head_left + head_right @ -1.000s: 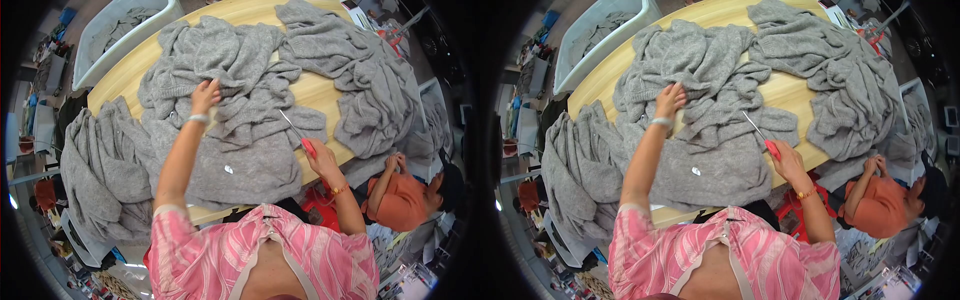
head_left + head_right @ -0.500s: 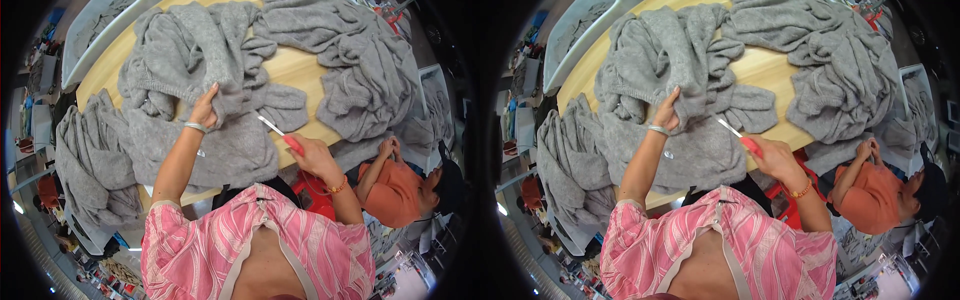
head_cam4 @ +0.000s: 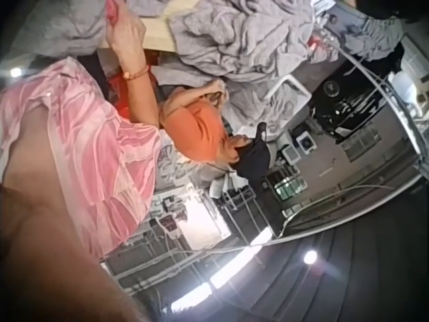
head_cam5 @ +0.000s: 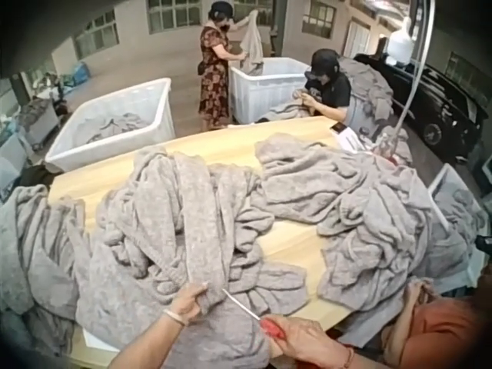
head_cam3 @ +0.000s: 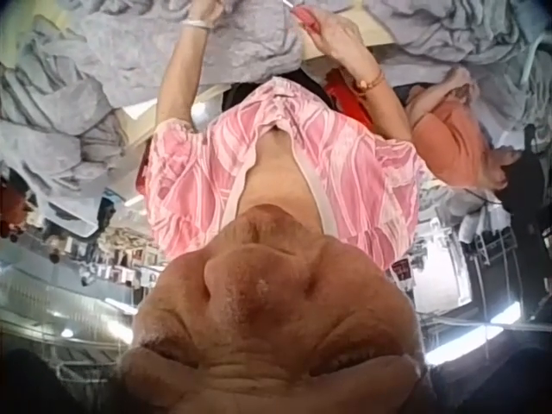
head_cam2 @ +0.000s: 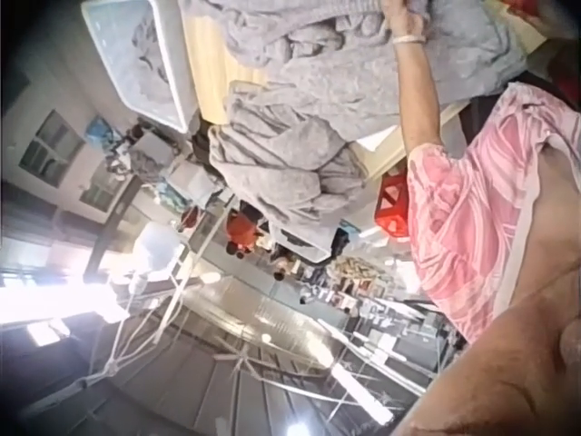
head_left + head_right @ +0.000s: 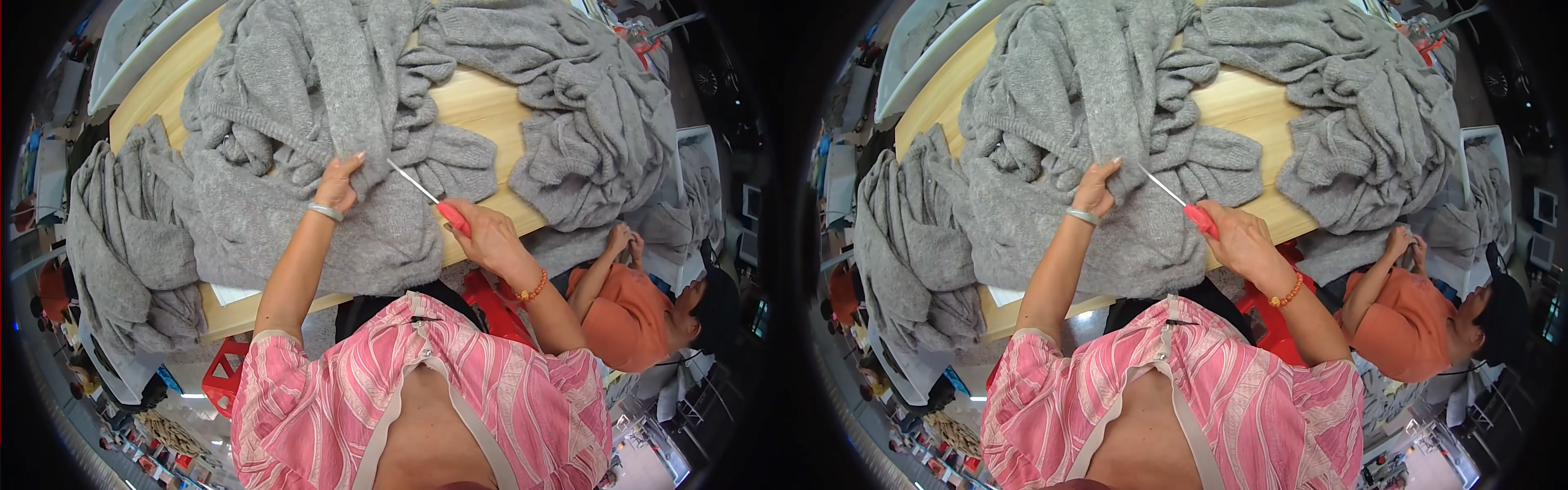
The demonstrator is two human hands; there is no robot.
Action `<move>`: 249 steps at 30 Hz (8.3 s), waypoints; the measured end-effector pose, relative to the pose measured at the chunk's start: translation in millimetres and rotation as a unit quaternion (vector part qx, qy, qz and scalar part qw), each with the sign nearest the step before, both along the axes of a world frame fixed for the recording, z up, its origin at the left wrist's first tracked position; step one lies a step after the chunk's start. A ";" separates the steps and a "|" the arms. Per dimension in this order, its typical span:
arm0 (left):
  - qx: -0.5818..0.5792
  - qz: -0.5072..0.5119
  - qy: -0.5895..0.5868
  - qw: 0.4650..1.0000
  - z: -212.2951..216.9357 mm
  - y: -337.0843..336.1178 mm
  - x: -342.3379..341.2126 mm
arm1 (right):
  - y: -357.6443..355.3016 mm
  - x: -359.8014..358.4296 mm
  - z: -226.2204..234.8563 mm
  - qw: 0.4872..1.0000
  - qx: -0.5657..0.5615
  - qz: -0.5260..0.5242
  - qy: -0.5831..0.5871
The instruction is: Trimming loose threads from grey garments using scissors.
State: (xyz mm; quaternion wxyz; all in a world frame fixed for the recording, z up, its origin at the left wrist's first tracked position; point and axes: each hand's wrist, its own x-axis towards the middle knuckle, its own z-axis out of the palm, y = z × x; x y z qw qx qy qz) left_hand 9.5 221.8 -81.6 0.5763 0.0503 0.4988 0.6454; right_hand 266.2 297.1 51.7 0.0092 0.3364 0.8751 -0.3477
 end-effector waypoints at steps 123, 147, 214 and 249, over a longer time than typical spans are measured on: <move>0.133 -0.087 0.406 0.900 28.1 8.5 70.9 | 32.0 -28.7 15.5 0.999 0.005 -0.047 -0.022; -0.110 0.376 0.247 0.886 -30.6 -24.1 -259.1 | 9.9 -66.0 21.0 0.996 -0.013 -0.083 -0.035; -0.015 -0.019 0.471 0.882 -31.0 32.8 -16.9 | 3.6 -31.4 20.1 0.998 0.009 -0.038 -0.059; 0.061 -0.092 0.513 0.851 3.5 -14.8 15.9 | 19.2 16.6 -16.3 0.999 -0.005 -0.030 -0.040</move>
